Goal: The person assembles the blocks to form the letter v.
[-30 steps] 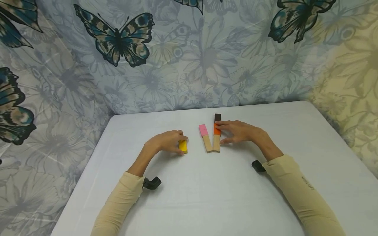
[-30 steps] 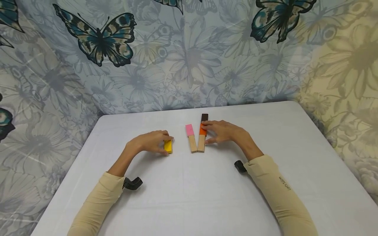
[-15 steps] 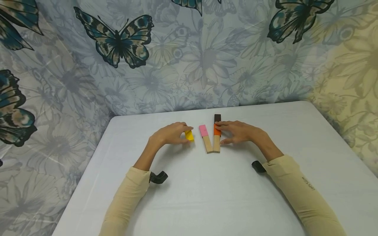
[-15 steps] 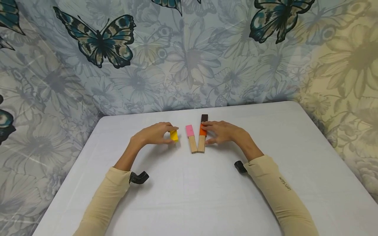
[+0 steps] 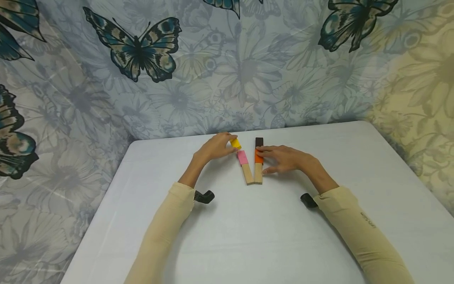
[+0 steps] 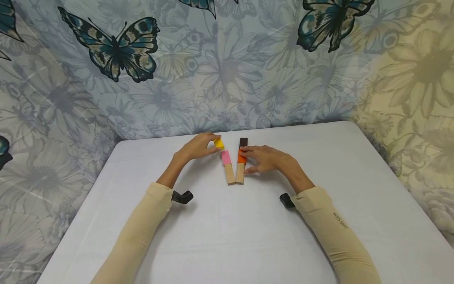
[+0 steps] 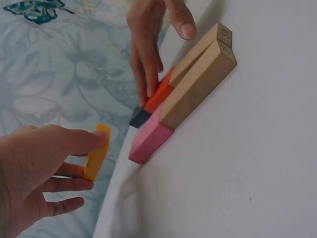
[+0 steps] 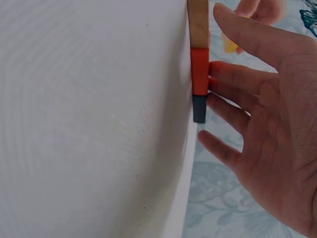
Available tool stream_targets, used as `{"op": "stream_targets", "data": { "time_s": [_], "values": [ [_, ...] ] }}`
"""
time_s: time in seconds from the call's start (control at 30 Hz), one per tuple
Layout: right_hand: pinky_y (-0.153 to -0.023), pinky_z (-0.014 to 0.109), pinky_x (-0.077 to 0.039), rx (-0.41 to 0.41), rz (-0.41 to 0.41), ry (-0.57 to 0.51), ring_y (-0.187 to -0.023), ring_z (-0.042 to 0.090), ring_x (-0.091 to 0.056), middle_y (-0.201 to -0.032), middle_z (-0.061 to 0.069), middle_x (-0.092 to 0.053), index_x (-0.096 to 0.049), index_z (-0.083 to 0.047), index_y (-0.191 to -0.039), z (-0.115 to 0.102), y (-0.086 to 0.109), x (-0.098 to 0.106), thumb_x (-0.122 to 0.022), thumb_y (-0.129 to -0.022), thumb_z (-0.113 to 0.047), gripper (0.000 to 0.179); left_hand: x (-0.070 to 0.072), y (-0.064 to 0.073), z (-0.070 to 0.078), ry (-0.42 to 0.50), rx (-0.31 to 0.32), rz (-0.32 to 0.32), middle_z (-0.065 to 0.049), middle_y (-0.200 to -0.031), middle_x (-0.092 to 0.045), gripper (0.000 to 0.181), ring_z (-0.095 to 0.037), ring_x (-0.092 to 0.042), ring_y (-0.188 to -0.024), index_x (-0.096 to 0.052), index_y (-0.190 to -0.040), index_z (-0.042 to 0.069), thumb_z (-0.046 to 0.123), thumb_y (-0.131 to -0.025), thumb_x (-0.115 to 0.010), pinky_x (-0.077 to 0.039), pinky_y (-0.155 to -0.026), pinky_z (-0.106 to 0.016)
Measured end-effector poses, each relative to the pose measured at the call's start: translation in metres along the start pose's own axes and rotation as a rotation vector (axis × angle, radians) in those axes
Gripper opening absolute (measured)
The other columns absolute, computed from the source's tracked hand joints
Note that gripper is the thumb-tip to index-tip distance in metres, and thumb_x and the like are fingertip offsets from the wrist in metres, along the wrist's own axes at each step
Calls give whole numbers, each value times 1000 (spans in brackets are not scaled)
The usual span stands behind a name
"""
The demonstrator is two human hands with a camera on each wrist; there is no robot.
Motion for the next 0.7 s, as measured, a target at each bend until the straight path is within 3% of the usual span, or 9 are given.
{"op": "stream_targets", "data": {
  "time_s": [0.17,0.33,0.47,0.7],
  "values": [
    [-124,67,-30,10,6,-10,-158,41,-33,-173,10,-31,-42,-10,-160,-2,1,1,-68,-97,-55,82,-11,-18,-10,14,39,14,-15,-141,-66,55,-28,-62,-126,-58,-148,2,31,-102,-68,-52,-111,-41],
    [-125,66,-30,23,5,-22,-158,41,-34,-173,11,-32,-43,-10,-160,-6,0,1,-69,-97,-53,81,-23,-28,-17,12,44,-7,-15,-134,-69,54,-26,-63,-116,-58,-147,0,29,-102,-68,-54,-103,-38],
    [-125,65,-30,31,1,-7,-158,41,-34,-173,11,-32,-43,-9,-160,-6,-2,-1,-68,-97,-53,80,-28,-29,-20,10,47,-27,-16,-140,-67,52,-27,-64,-124,-59,-147,1,26,-102,-69,-52,-110,-38],
    [-125,65,-31,13,2,-2,-158,40,-35,-172,11,-33,-44,-10,-160,-2,1,1,-69,-96,-53,81,-30,-30,-18,106,44,-28,-16,-145,-63,42,-30,-58,-137,-64,-144,7,23,-105,-64,-46,-119,-44]
  ]
}}
Point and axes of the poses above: each hand's wrist, its own y-axis away from the middle knuckle, its own x-axis out of the back of the hand, z = x × y, the point moved 8 cm from there along -y, towards the middle knuckle
